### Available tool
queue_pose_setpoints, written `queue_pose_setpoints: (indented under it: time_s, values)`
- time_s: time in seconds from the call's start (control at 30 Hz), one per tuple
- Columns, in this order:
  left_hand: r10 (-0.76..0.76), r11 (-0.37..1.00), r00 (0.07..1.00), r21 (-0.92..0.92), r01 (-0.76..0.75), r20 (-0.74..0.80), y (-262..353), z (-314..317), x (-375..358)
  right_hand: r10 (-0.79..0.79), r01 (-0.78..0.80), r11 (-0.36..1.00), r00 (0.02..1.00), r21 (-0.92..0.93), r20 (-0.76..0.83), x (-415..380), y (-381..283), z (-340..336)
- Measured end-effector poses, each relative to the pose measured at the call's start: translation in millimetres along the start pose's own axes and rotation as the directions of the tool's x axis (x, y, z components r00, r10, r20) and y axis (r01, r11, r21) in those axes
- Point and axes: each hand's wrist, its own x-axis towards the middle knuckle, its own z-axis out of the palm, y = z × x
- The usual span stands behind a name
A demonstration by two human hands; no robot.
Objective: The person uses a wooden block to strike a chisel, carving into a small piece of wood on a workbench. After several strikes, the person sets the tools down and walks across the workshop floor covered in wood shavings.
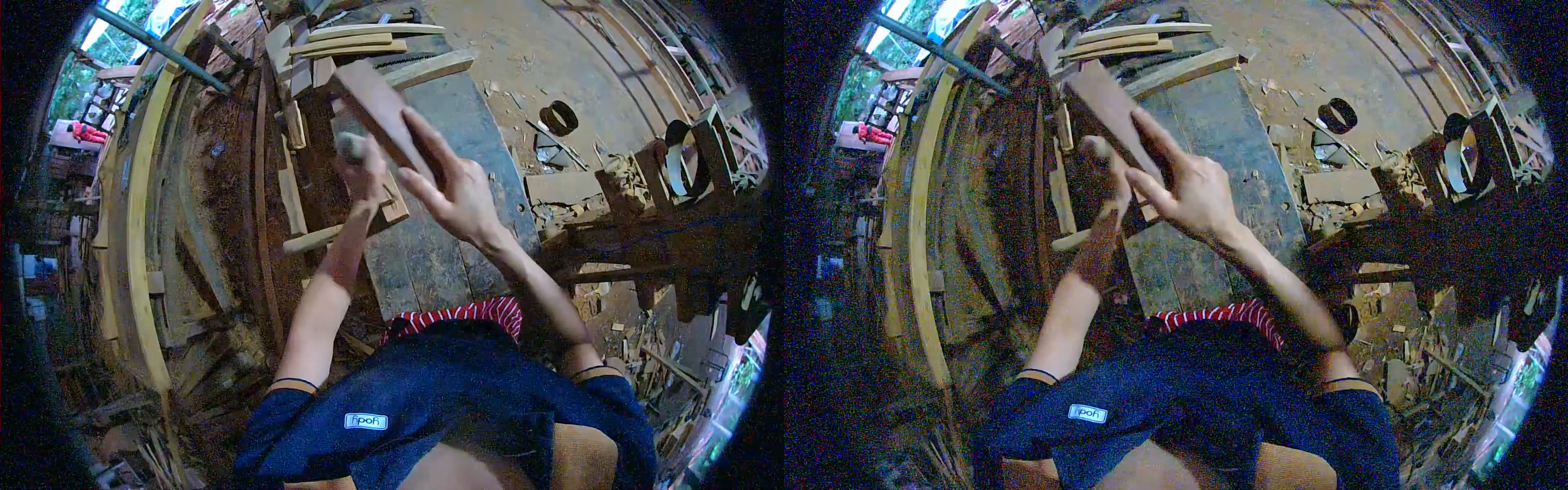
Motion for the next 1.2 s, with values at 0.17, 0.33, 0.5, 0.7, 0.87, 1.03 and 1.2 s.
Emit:
queue_pose_setpoints:
  time_s: [0.17, 0.33, 0.5, 0.7, 0.87, 1.03, 1.2]
  values:
    - [-0.072, 0.967, 0.991, -0.251, 0.042, -0.11, 74.3, -16.0, 19.5, 0.152, -0.155, 0.986, 0.987, -0.055, -0.046, -28.1, 41.0, -14.7]
    - [-0.011, 0.969, 0.946, -0.236, -0.07, -0.324, 78.7, -12.4, 11.3, 0.206, -0.203, 0.979, 0.971, 0.035, -0.119, -56.9, 58.2, -22.6]
    - [0.17, 0.985, 0.968, 0.063, -0.161, -0.184, 63.9, -35.3, 11.7, 0.245, -0.247, 0.969, 0.959, 0.009, -0.142, -71.2, 62.6, -26.5]
    - [-0.028, 0.995, 0.881, -0.1, -0.022, -0.473, 69.0, -25.5, 2.0, 0.292, -0.295, 0.955, 0.949, -0.008, -0.121, -79.1, 65.7, -30.0]
    - [-0.072, 0.99, 0.842, -0.143, -0.007, -0.535, 51.3, -26.0, 6.4, 0.303, -0.309, 0.95, 0.947, -0.038, -0.106, -82.9, 63.1, -30.9]
    - [-0.108, 0.982, 0.829, -0.189, 0.003, -0.548, 32.1, -24.9, 13.3, 0.345, -0.352, 0.934, 0.934, -0.065, -0.097, -84.2, 63.6, -32.9]
    - [-0.144, 0.975, 0.873, -0.218, 0.044, -0.467, 20.3, -32.9, 14.6, 0.289, -0.299, 0.95, 0.951, -0.086, -0.113, -84.8, 71.5, -32.3]
